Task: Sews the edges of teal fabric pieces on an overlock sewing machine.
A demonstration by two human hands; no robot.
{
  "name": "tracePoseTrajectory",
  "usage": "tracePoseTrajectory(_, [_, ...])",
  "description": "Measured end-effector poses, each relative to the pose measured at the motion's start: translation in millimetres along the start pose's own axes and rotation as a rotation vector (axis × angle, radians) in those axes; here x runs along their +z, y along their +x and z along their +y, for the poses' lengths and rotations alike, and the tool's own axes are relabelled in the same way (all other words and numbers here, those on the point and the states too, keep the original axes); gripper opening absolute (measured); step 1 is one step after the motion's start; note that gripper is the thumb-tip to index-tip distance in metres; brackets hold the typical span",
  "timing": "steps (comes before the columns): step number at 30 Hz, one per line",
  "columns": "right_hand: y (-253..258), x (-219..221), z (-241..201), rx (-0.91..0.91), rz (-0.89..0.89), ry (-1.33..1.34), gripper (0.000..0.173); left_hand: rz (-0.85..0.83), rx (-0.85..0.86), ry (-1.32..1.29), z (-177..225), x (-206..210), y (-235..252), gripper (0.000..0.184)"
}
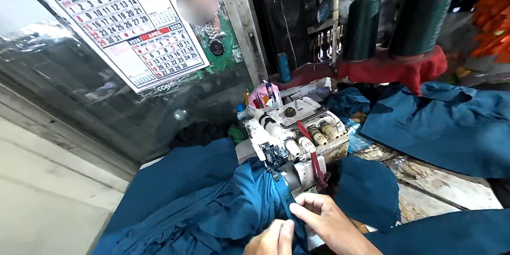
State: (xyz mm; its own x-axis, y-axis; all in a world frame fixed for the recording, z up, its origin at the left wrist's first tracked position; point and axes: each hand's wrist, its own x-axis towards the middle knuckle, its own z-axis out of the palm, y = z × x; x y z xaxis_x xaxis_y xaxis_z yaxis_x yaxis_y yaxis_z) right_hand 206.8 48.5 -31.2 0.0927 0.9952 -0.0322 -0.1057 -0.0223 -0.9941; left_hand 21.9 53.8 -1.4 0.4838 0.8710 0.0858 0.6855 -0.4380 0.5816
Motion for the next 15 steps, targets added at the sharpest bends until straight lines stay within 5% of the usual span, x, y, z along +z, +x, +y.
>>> tracePoseTrajectory(3, [2.4,-2.7,3.6,-0.031,-0.019,-0.035,0.024,0.122,-0.026,-0.144,-10.6,15.4,10.0,0.021])
tracePoseTrajectory(8, [-1.1,-9.3,13.5,-0.057,0.046,-0.210,0.023,0.087,0.048,0.026,-5.9,0.0,3.9,0.022])
tracePoseTrajectory(11, [-2.1,-8.6,19.5,-0.087,0.034,-0.276,0.015,0.161,0.057,-0.245,9.1,-26.9,17.0,0.013])
tracePoseTrajectory(15, [-18.4,-10.2,-4.5,0.043,-0.065,-0.098,0.028,0.160,0.101,-0.656,27.5,-71.5,42.1,0.030])
